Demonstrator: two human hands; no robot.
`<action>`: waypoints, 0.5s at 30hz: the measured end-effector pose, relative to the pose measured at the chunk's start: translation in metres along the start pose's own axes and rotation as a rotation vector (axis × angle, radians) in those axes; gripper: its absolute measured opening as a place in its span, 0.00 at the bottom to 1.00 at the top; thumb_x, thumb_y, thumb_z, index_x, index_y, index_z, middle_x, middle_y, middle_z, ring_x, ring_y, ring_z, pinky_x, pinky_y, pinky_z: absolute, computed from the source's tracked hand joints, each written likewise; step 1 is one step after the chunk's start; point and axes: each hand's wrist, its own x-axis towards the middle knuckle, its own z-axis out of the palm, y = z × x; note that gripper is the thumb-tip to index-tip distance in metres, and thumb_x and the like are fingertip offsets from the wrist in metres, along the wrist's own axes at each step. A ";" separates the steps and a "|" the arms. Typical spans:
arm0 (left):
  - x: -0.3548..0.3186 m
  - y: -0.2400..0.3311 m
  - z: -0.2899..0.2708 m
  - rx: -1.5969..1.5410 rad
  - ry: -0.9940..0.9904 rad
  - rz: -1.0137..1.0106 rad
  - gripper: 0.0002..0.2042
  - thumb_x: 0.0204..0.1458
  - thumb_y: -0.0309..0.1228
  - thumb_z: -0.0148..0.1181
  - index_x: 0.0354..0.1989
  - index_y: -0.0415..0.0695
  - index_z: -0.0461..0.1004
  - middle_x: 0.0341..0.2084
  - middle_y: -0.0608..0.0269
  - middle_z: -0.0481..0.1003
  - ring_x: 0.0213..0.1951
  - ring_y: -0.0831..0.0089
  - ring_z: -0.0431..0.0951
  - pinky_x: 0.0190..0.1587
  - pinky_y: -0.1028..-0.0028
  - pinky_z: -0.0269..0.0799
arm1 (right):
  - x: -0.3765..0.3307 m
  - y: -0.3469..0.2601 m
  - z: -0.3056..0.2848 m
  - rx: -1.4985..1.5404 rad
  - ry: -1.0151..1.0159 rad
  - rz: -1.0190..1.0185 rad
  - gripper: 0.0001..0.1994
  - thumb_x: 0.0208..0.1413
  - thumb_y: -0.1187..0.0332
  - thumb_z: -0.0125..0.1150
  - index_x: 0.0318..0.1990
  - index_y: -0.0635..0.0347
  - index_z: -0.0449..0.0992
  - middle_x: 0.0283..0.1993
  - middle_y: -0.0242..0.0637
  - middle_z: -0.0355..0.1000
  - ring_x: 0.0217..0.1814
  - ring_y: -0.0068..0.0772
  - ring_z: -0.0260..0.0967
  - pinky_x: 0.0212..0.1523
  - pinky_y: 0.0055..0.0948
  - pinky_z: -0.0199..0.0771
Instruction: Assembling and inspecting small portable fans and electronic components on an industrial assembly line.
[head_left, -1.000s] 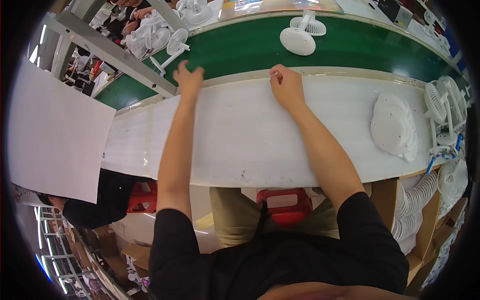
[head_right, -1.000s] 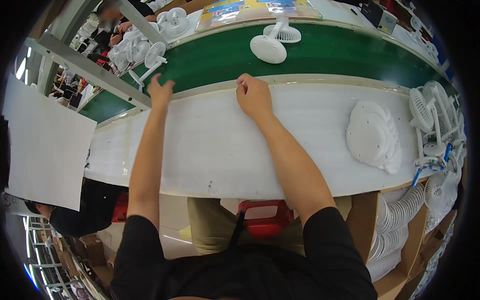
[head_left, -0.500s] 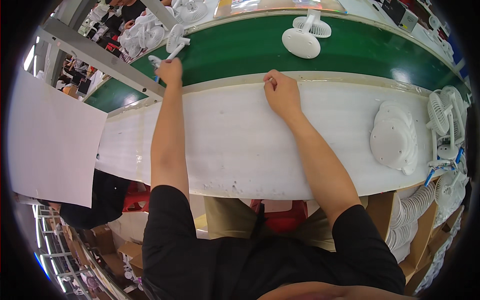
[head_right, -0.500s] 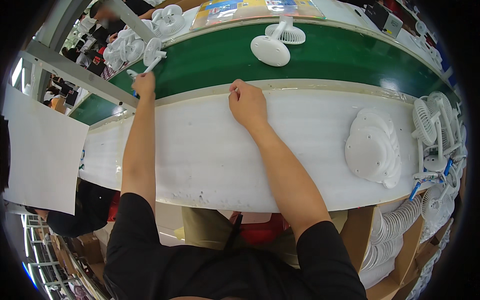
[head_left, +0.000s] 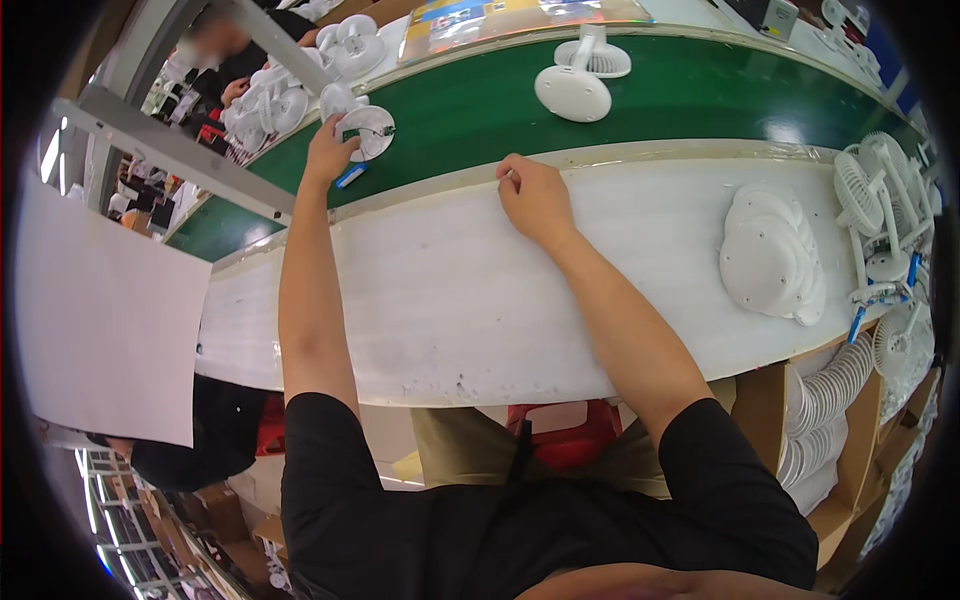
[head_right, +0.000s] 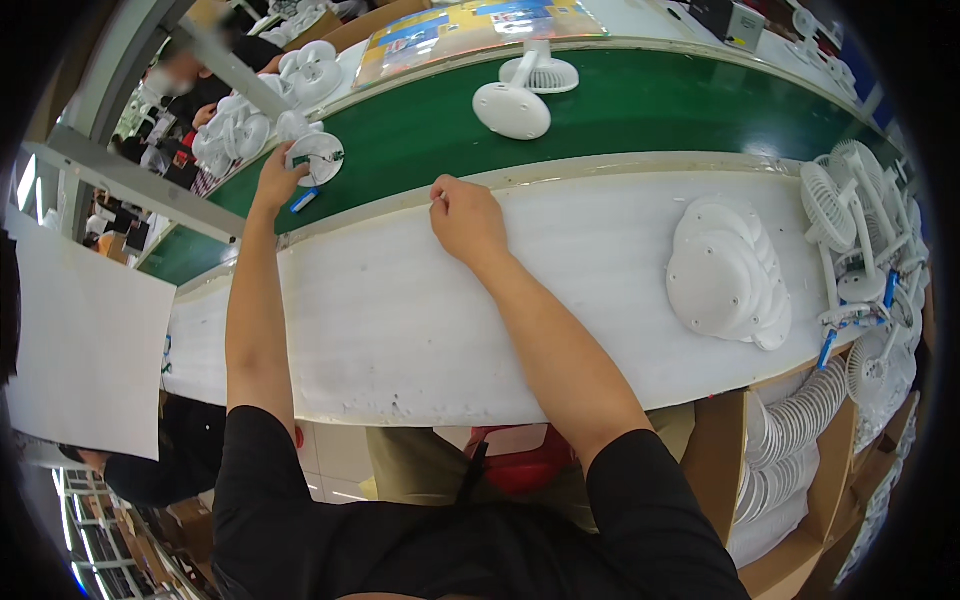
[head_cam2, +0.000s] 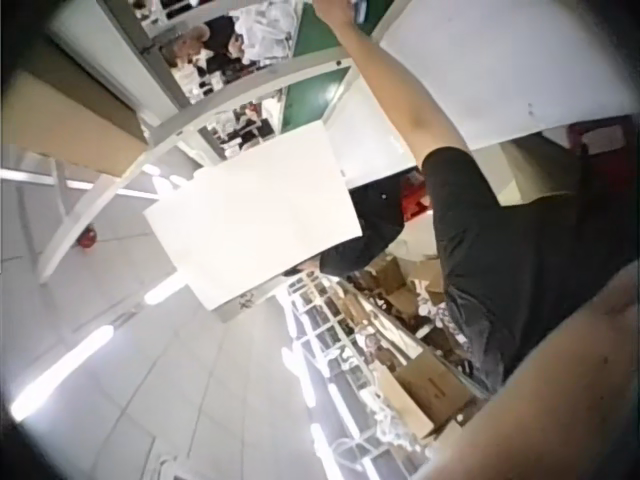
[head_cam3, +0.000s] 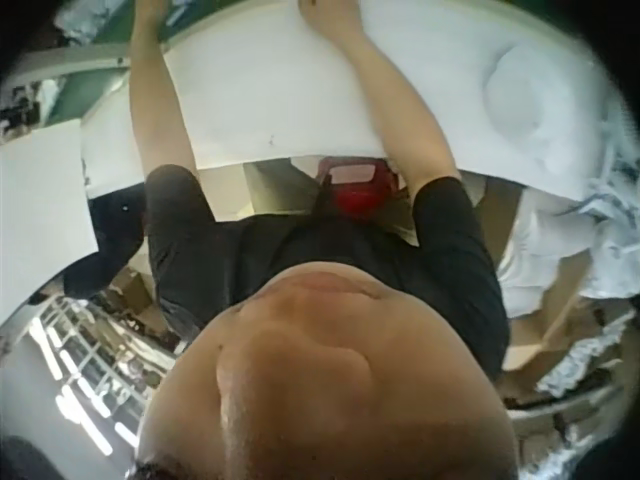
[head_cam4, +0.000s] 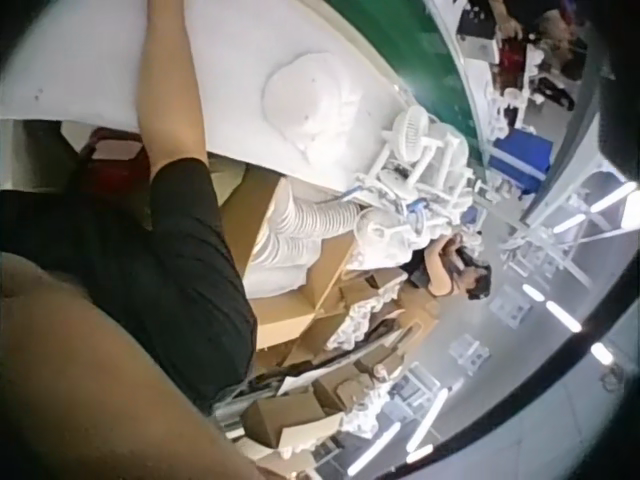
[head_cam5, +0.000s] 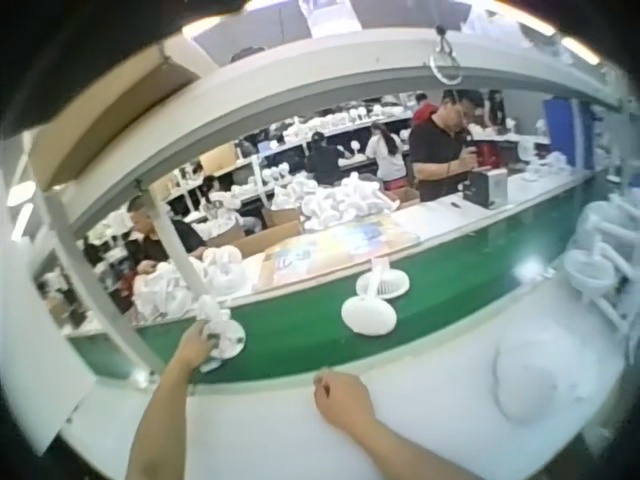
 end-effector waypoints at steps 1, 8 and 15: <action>0.001 0.006 0.001 0.107 -0.116 0.021 0.18 0.48 0.26 0.58 0.50 0.39 0.75 0.37 0.57 0.79 0.35 0.67 0.77 0.39 0.71 0.72 | -0.001 0.001 0.000 -0.005 0.004 0.003 0.05 0.50 0.75 0.55 0.33 0.58 0.76 0.22 0.32 0.70 0.24 0.32 0.63 0.28 0.29 0.64; -0.017 0.077 -0.021 -0.172 -0.237 -0.206 0.16 0.54 0.27 0.58 0.52 0.38 0.71 0.41 0.57 0.77 0.37 0.72 0.76 0.39 0.76 0.73 | 0.004 0.000 0.008 -0.017 -0.008 0.005 0.05 0.50 0.75 0.54 0.33 0.58 0.76 0.23 0.34 0.71 0.24 0.33 0.63 0.28 0.31 0.65; -0.114 0.196 -0.047 -1.326 0.063 -0.475 0.12 0.62 0.29 0.52 0.52 0.39 0.66 0.43 0.55 0.73 0.41 0.71 0.76 0.42 0.73 0.75 | 0.029 0.034 0.011 0.249 0.052 0.000 0.06 0.51 0.76 0.52 0.34 0.58 0.77 0.23 0.32 0.70 0.24 0.27 0.64 0.27 0.26 0.64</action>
